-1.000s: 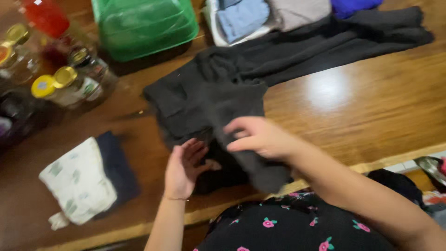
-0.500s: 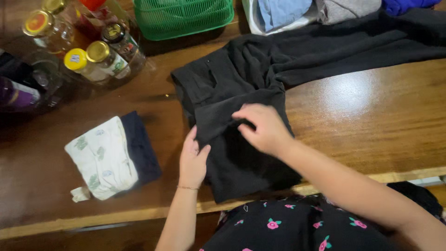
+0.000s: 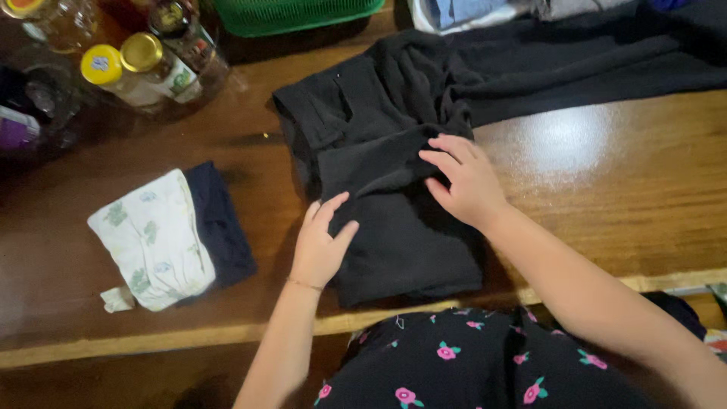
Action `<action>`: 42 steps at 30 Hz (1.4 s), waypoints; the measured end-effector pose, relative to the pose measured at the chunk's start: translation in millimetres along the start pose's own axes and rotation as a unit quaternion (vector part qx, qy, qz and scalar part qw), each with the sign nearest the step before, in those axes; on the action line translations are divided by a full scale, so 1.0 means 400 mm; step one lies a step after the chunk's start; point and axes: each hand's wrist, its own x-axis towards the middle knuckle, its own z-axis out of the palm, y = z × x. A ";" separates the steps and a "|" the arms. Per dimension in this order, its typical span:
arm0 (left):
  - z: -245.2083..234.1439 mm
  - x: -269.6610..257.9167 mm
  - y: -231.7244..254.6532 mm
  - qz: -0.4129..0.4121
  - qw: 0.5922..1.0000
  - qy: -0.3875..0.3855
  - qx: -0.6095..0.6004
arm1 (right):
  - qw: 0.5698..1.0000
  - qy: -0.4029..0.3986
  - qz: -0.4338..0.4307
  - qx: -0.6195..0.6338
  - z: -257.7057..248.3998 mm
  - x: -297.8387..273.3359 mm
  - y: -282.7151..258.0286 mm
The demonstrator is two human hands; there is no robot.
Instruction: The person folds a pair of black pants on a wooden table. They smooth the fabric, fold the legs together, and then fold the garment into a compact rectangle.
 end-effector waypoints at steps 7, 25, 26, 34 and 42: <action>-0.016 -0.100 0.016 0.106 0.987 0.093 0.072 | 0.979 -0.164 0.065 0.104 -0.119 -0.140 -0.050; 0.024 -0.135 0.132 0.243 0.910 -0.297 0.155 | 0.960 -0.249 0.030 0.122 -0.183 -0.272 -0.137; 0.023 -0.129 0.139 0.211 0.911 -0.318 0.159 | 0.950 -0.288 0.047 0.107 -0.186 -0.263 -0.144; -0.009 0.035 0.136 0.185 0.971 -0.019 0.147 | 0.939 -0.296 0.121 0.126 -0.193 -0.083 -0.118; -0.039 0.244 0.010 0.154 0.952 0.023 0.264 | 0.996 -0.006 -0.019 -0.092 -0.081 0.128 0.057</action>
